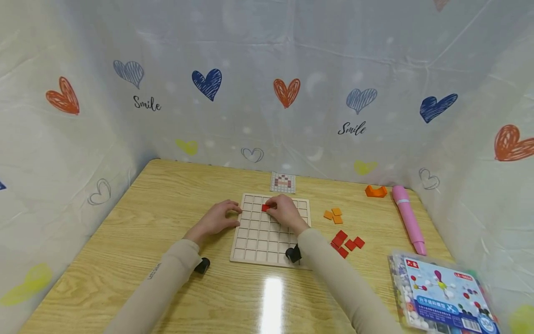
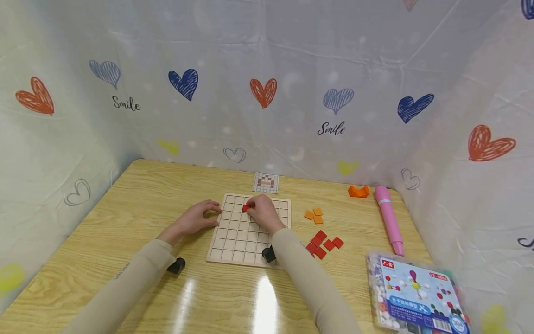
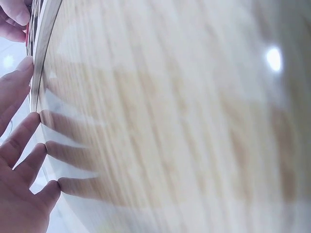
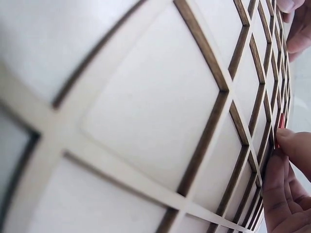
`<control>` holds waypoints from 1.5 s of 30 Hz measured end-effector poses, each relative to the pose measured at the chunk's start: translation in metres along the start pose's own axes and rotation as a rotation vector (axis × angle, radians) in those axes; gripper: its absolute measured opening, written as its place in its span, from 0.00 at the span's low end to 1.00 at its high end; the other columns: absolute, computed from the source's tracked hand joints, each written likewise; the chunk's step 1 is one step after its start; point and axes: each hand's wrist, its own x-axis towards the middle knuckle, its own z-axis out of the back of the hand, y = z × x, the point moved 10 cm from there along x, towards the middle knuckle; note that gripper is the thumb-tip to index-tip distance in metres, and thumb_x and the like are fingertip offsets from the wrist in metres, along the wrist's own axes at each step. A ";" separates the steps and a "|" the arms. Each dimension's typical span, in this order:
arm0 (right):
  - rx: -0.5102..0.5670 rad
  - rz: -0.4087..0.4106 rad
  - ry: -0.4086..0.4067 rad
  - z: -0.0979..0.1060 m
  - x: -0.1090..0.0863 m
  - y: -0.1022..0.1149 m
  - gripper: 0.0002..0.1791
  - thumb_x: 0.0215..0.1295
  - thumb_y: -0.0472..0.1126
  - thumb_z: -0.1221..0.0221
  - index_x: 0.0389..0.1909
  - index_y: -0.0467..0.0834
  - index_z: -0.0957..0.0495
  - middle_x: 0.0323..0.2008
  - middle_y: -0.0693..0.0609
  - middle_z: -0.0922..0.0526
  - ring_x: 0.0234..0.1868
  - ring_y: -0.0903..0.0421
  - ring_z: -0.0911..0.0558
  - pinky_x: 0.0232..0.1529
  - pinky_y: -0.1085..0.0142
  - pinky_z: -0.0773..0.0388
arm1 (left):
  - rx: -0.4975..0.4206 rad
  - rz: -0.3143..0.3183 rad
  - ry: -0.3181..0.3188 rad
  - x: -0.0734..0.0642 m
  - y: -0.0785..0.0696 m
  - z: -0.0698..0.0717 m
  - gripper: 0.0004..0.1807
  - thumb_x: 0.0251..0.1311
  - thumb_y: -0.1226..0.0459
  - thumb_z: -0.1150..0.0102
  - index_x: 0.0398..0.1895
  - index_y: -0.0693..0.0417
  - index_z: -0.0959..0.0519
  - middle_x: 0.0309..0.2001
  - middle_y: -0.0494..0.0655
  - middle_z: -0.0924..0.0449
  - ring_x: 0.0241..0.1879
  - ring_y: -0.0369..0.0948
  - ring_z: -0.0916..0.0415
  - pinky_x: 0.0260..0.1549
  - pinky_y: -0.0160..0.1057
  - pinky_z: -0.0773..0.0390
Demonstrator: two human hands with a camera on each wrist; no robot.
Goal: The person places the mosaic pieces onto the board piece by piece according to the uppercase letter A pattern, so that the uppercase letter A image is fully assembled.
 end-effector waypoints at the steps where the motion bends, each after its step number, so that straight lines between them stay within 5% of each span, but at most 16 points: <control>1: 0.000 0.000 -0.001 0.000 0.000 0.000 0.12 0.65 0.35 0.37 0.49 0.38 0.17 0.44 0.46 0.17 0.45 0.50 0.21 0.49 0.58 0.22 | -0.003 0.005 0.002 0.000 0.000 0.000 0.18 0.59 0.66 0.33 0.53 0.61 0.20 0.65 0.61 0.31 0.68 0.59 0.40 0.69 0.56 0.43; 11: 0.017 -0.018 -0.020 0.001 -0.002 -0.005 0.13 0.64 0.37 0.36 0.49 0.40 0.17 0.45 0.47 0.17 0.46 0.51 0.21 0.49 0.59 0.22 | 0.014 -0.009 0.002 0.000 0.000 -0.001 0.18 0.59 0.65 0.33 0.52 0.61 0.20 0.65 0.62 0.31 0.67 0.60 0.39 0.68 0.57 0.41; 18: 0.151 -0.067 -0.084 0.017 -0.022 -0.011 0.15 0.66 0.40 0.37 0.51 0.40 0.18 0.47 0.49 0.17 0.46 0.52 0.18 0.49 0.57 0.20 | 0.020 -0.015 0.005 0.002 0.001 -0.004 0.18 0.59 0.65 0.33 0.53 0.60 0.20 0.65 0.60 0.31 0.67 0.58 0.39 0.68 0.56 0.41; 38: 0.248 -0.171 -0.279 0.070 -0.147 -0.057 0.19 0.63 0.42 0.34 0.54 0.40 0.19 0.46 0.48 0.17 0.46 0.54 0.19 0.48 0.63 0.19 | 0.012 0.008 0.013 -0.001 0.002 -0.001 0.19 0.61 0.65 0.34 0.55 0.59 0.21 0.66 0.60 0.33 0.71 0.60 0.46 0.70 0.59 0.48; 45: 0.206 -0.318 -0.368 0.097 -0.192 -0.098 0.23 0.67 0.48 0.38 0.59 0.41 0.23 0.50 0.46 0.19 0.48 0.52 0.20 0.46 0.77 0.24 | 0.013 0.029 0.019 0.001 0.007 -0.002 0.19 0.61 0.64 0.35 0.55 0.58 0.21 0.67 0.59 0.33 0.72 0.59 0.48 0.71 0.58 0.49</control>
